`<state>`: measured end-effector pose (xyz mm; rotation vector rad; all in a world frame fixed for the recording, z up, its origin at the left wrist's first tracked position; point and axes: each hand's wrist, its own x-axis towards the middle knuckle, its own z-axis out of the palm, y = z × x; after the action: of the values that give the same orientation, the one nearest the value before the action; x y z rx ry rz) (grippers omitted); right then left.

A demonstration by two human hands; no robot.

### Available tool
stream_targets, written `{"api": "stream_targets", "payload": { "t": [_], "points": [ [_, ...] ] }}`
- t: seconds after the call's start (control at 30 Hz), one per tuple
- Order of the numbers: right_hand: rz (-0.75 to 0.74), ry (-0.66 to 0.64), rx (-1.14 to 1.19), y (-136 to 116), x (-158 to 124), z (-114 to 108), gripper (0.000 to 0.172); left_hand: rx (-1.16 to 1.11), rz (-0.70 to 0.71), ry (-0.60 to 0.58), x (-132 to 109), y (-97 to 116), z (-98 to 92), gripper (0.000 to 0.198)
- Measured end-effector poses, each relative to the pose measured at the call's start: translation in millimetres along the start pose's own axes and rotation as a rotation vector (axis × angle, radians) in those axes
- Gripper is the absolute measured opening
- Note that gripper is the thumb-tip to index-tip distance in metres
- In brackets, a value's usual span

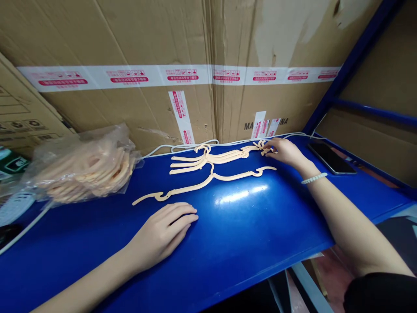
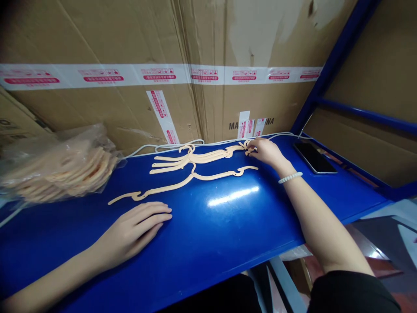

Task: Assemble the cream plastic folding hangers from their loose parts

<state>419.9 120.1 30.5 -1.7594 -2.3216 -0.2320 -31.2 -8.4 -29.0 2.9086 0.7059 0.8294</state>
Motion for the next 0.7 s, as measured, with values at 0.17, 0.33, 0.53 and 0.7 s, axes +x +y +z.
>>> {"api": "stream_targets", "payload": {
  "t": [0.17, 0.33, 0.53, 0.7],
  "points": [
    [0.007, 0.032, -0.034, -7, -1, 2, 0.015, 0.000, 0.004, 0.001, -2, -1, 0.4, 0.028],
    [0.003, 0.086, -0.051, -11, 0, 1, 0.014, -0.010, -0.005, -0.011, -2, -1, -0.1, 0.029],
    [-0.010, 0.375, 0.133, -22, -2, -10, 0.015, -0.107, -0.051, 0.003, 4, 3, -4.0, 0.030],
    [0.018, 0.604, 0.487, -67, -9, -20, 0.011, -0.345, -0.232, 0.034, 10, 13, -13.6, 0.026]
  ]
}}
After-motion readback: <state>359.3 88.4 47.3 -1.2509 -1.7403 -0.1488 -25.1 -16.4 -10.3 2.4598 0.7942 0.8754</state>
